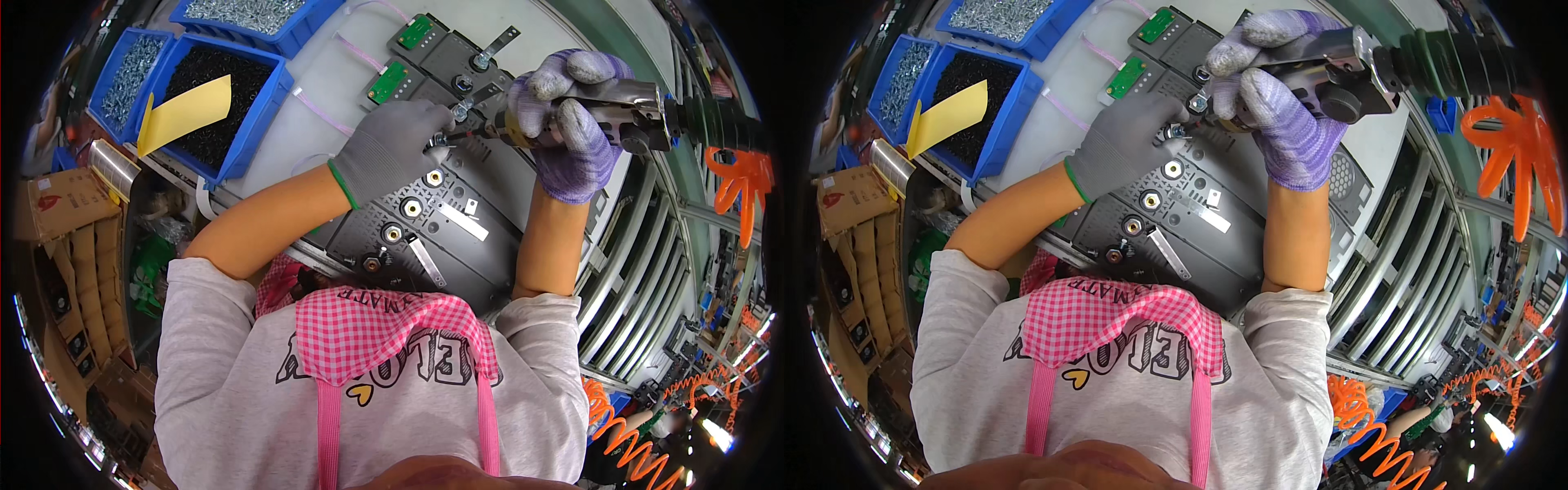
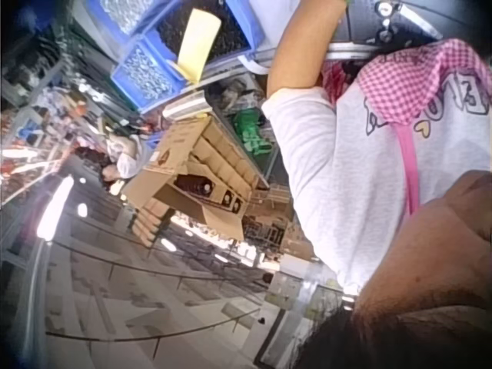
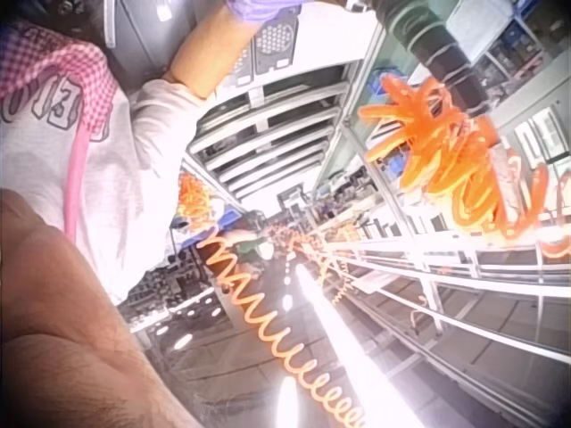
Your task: The recorder is seen assembling solar panel components by using a pneumatic screwdriver to secure screws into the metal frame and panels.
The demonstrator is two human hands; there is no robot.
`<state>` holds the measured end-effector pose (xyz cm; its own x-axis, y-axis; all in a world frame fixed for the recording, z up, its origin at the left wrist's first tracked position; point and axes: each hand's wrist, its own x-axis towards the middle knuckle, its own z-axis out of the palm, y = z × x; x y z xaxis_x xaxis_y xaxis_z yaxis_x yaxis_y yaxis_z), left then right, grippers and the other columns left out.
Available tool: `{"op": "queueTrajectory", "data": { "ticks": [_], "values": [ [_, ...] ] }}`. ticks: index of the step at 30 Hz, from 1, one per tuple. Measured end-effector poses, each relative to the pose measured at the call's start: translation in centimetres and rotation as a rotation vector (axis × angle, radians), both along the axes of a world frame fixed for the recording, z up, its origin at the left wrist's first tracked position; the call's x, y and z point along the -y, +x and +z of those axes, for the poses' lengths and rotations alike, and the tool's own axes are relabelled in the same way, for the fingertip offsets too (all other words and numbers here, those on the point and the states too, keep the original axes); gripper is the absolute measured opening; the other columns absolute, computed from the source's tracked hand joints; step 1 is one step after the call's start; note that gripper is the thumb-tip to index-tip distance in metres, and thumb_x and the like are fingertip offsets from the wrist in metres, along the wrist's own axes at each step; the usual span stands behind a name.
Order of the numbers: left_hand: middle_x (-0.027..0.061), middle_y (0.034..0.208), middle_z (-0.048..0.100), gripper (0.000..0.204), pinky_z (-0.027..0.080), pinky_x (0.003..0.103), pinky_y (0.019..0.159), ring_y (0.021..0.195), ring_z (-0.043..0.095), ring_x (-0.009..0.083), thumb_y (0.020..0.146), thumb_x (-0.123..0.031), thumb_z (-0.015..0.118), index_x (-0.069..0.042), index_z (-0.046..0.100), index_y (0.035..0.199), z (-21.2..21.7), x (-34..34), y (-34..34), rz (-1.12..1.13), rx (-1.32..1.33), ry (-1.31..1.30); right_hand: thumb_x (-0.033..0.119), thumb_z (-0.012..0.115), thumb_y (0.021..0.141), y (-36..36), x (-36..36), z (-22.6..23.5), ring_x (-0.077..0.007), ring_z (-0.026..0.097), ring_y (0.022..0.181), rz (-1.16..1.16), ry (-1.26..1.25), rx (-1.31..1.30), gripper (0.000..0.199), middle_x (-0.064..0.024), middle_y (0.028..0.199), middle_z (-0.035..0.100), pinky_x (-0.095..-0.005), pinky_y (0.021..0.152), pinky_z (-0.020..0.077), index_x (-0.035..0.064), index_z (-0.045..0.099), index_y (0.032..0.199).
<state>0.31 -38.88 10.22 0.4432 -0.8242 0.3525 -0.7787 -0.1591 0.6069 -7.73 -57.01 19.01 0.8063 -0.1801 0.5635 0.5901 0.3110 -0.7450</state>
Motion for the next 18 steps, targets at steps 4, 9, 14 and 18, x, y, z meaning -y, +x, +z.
{"op": "queueTrajectory", "data": {
  "ticks": [4, 9, 14, 18],
  "values": [
    [0.0086, 0.091, 0.065, 0.026, 0.051, 0.042, 0.076, 0.088, 0.063, 0.0296, 0.077, -0.017, 0.074, -0.01, 0.062, 0.099, -0.14, 0.08, 0.01, -0.004, 0.023, -0.002, 0.007, 0.067, 0.083, -0.13, 0.21, 0.01, -0.018, 0.055, 0.061, -0.012, 0.009, 0.049, 0.043, -0.0137, 0.101, 0.065, -0.0327, 0.057, 0.045, 0.0043, 0.057, 0.125],
    [0.0081, 0.091, 0.065, 0.026, 0.051, 0.042, 0.077, 0.089, 0.063, 0.0287, 0.077, -0.017, 0.074, -0.011, 0.063, 0.1, -0.17, 0.14, -0.01, 0.013, 0.011, 0.033, 0.009, 0.065, 0.084, -0.25, 0.4, 0.08, -0.0177, 0.054, 0.06, 0.02, -0.005, 0.074, 0.043, -0.0139, 0.103, 0.065, -0.032, 0.058, 0.0439, 0.0045, 0.055, 0.126],
    [0.008, 0.093, 0.065, 0.026, 0.052, 0.042, 0.077, 0.09, 0.063, 0.0292, 0.077, -0.016, 0.074, -0.011, 0.063, 0.1, 0.05, 0.04, 0.02, 0.013, 0.032, 0.052, 0.01, 0.064, 0.085, -0.17, 0.34, -0.02, -0.0176, 0.054, 0.061, 0.019, 0.01, 0.069, 0.043, -0.0135, 0.103, 0.064, -0.0319, 0.059, 0.0434, 0.0047, 0.055, 0.126],
    [0.0095, 0.097, 0.065, 0.028, 0.051, 0.042, 0.079, 0.091, 0.063, 0.0305, 0.075, -0.014, 0.073, -0.009, 0.062, 0.101, -0.01, 0.13, 0.19, -0.02, 0.035, -0.011, 0.01, 0.064, 0.085, -0.07, 0.44, -0.1, -0.0175, 0.055, 0.062, 0.01, -0.012, 0.065, 0.044, -0.0132, 0.103, 0.063, -0.0317, 0.06, 0.0432, 0.005, 0.054, 0.127]
  ]
}}
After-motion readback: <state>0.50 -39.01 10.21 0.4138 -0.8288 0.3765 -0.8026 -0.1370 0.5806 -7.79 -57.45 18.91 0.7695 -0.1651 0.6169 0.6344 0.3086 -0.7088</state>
